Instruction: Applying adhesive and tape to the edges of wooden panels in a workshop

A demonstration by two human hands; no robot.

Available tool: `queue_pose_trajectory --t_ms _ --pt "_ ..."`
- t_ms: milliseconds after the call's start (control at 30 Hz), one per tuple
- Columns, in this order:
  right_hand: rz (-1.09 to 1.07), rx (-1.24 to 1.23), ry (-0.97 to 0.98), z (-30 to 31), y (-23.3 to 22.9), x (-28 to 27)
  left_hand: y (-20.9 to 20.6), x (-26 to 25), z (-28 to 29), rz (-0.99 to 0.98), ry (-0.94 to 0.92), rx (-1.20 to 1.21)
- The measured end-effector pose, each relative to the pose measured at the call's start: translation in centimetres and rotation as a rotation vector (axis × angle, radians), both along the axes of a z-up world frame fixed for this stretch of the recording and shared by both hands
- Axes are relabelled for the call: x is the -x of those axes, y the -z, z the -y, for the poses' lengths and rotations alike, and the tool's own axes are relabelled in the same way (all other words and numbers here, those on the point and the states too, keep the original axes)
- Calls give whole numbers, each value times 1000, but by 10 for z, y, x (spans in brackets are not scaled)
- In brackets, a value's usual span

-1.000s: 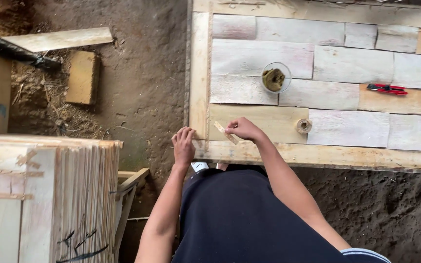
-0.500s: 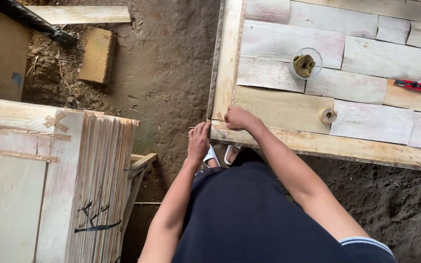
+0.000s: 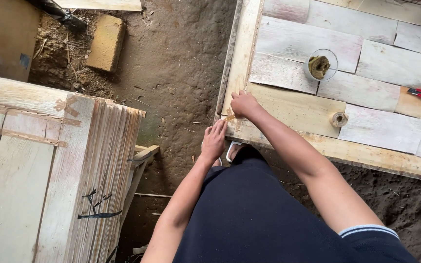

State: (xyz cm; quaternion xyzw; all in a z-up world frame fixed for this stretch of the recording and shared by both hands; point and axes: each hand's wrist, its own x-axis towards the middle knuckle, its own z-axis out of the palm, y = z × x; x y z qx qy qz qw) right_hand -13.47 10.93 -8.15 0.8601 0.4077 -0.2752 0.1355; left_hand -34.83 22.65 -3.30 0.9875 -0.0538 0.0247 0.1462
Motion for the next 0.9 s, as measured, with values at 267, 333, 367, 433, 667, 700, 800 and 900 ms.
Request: queue_pose_trajectory --t_ms 267,333,367,433,667,700,800,900 --pt "51 61 -93 -12 11 -7 -40 -6 2 0 -14 -24" --pt "48 68 -113 -17 -1 -4 -49 -6 3 4 -23 -31" --pt "62 77 -114 -18 -4 -4 -50 -8 4 13 -24 -29" --pt "75 87 -119 -20 -7 -5 -38 -10 8 21 -28 -26" --pt "91 68 -137 -23 -14 -4 -8 -17 12 52 -15 -75" --pt "98 62 -141 -22 -17 -3 -11 -17 13 55 -9 -80" --pt "123 48 -144 -19 -2 -4 -17 -20 13 19 11 -95" --pt "126 36 -147 -22 -12 -3 -12 -27 16 -23 27 -133"
